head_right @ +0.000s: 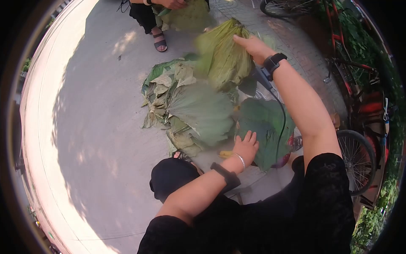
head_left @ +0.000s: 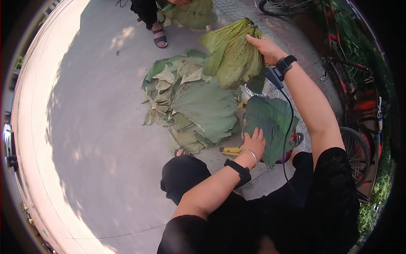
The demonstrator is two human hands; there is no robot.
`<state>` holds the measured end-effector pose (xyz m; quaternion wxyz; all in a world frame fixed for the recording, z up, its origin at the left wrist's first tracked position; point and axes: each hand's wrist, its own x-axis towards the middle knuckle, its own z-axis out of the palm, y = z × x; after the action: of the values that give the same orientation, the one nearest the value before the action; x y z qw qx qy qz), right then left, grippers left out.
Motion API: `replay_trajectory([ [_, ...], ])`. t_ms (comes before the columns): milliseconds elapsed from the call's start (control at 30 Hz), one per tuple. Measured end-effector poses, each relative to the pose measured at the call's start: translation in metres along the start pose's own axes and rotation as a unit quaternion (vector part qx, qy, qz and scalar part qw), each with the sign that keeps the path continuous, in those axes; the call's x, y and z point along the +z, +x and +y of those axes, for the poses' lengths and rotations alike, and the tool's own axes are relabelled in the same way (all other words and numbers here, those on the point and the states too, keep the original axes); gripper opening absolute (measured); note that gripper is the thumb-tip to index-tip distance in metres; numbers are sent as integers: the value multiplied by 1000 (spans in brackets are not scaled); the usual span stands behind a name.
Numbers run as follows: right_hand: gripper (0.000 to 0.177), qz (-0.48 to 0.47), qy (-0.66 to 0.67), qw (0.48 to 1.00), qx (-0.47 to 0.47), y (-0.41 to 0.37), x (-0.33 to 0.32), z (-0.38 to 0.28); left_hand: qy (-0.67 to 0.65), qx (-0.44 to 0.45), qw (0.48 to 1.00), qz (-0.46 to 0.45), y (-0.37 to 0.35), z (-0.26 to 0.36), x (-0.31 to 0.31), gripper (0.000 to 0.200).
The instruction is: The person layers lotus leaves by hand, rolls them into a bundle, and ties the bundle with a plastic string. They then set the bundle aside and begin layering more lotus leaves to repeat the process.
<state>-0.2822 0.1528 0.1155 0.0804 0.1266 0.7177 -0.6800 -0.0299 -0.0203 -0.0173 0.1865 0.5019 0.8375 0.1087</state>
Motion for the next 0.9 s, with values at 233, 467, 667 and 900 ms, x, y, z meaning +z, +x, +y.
replay_trajectory([
  [233,34,58,-5,976,-209,-169,-28,-113,23,1,1000,17,-3,4,-1,53],
  [467,29,57,-563,733,-379,-234,-56,-15,31,-11,999,43,-2,13,5,49],
  [667,42,-43,-562,753,-340,-308,-34,171,-73,24,992,96,-2,1,21,31],
  [900,49,-47,-506,802,-314,-332,-44,213,-162,-58,949,263,-23,-4,10,26],
])
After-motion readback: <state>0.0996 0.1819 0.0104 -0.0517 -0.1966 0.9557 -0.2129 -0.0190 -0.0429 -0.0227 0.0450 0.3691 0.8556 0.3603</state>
